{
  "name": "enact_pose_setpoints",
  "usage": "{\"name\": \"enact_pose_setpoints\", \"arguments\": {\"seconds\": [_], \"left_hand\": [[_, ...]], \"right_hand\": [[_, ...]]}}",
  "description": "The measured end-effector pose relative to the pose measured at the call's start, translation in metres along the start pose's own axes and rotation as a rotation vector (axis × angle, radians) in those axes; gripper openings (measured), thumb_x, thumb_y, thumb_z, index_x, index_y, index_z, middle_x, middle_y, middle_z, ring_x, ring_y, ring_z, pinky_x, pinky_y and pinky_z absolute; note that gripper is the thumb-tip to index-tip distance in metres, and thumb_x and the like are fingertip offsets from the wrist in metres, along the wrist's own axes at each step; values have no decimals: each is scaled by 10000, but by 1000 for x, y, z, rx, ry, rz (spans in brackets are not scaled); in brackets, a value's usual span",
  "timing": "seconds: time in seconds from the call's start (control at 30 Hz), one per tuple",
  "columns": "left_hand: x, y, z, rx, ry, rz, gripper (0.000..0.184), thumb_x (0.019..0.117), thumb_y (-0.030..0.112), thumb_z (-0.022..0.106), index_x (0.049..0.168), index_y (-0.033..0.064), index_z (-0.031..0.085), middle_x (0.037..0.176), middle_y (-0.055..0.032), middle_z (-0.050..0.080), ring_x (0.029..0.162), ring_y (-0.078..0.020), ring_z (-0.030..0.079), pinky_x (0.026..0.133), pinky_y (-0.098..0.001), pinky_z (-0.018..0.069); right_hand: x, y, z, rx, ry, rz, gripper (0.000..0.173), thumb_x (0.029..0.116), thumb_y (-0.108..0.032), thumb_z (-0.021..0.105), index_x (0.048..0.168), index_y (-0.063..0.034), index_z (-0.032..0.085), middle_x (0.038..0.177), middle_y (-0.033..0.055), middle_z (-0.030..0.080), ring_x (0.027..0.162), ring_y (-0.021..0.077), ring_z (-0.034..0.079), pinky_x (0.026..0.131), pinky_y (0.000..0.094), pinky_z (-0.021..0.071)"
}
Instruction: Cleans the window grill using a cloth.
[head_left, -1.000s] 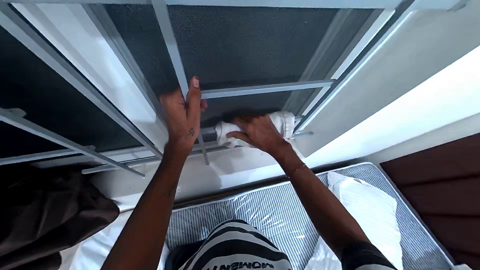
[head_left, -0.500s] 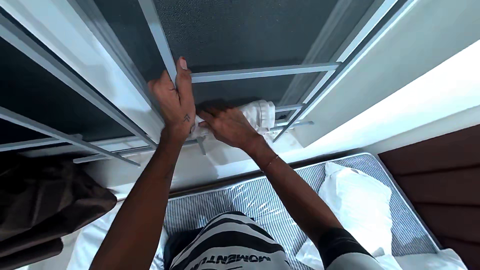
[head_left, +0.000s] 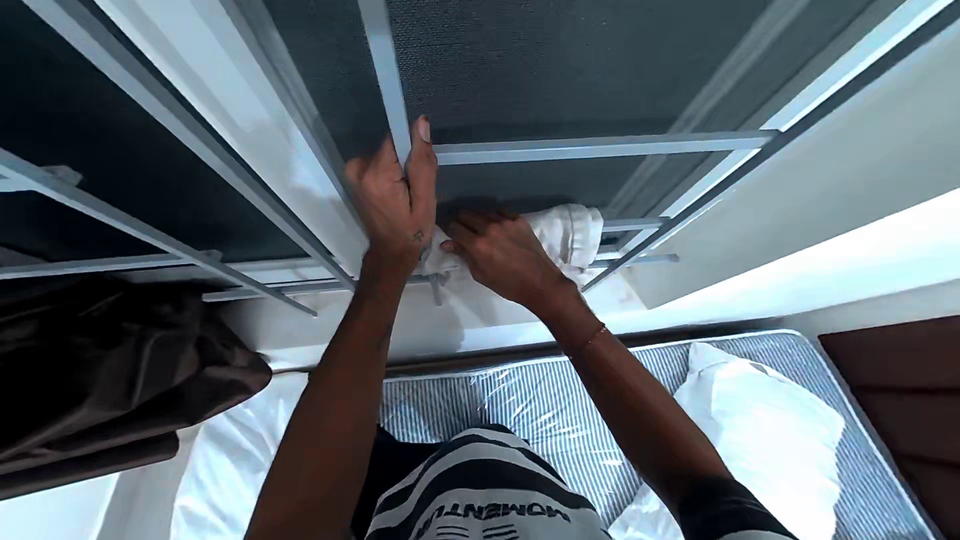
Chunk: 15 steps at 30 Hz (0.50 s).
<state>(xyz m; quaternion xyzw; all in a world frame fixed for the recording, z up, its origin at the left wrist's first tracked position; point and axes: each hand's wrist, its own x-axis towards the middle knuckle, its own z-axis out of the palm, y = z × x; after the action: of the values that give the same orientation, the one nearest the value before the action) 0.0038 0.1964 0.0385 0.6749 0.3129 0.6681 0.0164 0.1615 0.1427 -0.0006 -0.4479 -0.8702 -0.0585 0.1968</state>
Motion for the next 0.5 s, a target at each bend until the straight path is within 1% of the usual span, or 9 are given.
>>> {"name": "enact_pose_setpoints", "arguments": {"seconds": [0.07, 0.13, 0.17, 0.2, 0.23, 0.33, 0.4, 0.5], "left_hand": [[1, 0, 0, -14, -5, 5, 399, 1107, 225, 452, 842, -1, 647, 577, -29, 566, 442, -74, 537, 413, -272, 466], [1, -1, 0, -43, -11, 19, 399, 1105, 216, 457, 827, 1, 645, 575, -22, 565, 440, -69, 530, 408, -267, 455], [1, -1, 0, -61, -17, 25, 395, 1103, 209, 462, 822, 1, 646, 574, -21, 568, 440, -69, 531, 407, -267, 455], [2, -2, 1, -75, -23, 29, 391, 1102, 204, 465, 820, 2, 647, 577, -21, 571, 442, -68, 535, 409, -266, 458], [3, -2, 1, -84, -24, 26, 389, 1100, 202, 470, 812, 7, 644, 580, -21, 575, 446, -67, 540, 413, -264, 460], [1, -1, 2, -112, -22, -8, 389, 1102, 216, 467, 816, 22, 646, 575, -1, 565, 442, -56, 523, 414, -254, 442], [1, -1, 3, -134, -27, -16, 387, 1101, 213, 463, 816, 24, 643, 575, 6, 553, 445, -48, 514, 420, -248, 440], [3, -1, -1, -141, -61, 1, 385, 1102, 202, 466, 812, 18, 641, 575, -1, 564, 448, -52, 528, 422, -250, 451]], "right_hand": [[3, -2, -1, 18, -7, -7, 386, 1093, -370, 460, 1364, -177, 656, 1218, 85, 711, 1106, 279, 684, 909, 496, 550], [-7, 6, -5, -1, -10, -2, 400, 1092, -393, 453, 1388, -206, 647, 1246, 78, 710, 1118, 277, 685, 911, 507, 548], [-15, 13, -9, -17, -7, 18, 408, 1091, -415, 446, 1384, -219, 651, 1233, 72, 713, 1110, 276, 686, 924, 514, 545], [-24, 22, -14, -42, 6, 51, 414, 1088, -443, 439, 1360, -228, 665, 1185, 70, 721, 1078, 281, 690, 915, 526, 545], [-34, 31, -19, -69, 17, 83, 420, 1086, -463, 433, 1323, -222, 681, 1130, 78, 723, 1045, 297, 691, 889, 543, 539], [-51, 42, -26, -141, 21, 132, 452, 1096, -466, 395, 1265, -172, 694, 1099, 97, 722, 1031, 321, 684, 877, 554, 520], [-41, 31, -21, -141, 26, 120, 436, 1099, -439, 404, 1221, -141, 698, 1090, 102, 720, 1028, 322, 685, 880, 557, 518], [-12, -4, 1, -95, 68, 98, 396, 1090, -421, 446, 1268, -176, 701, 1126, 88, 725, 1056, 297, 685, 929, 536, 519]]}}
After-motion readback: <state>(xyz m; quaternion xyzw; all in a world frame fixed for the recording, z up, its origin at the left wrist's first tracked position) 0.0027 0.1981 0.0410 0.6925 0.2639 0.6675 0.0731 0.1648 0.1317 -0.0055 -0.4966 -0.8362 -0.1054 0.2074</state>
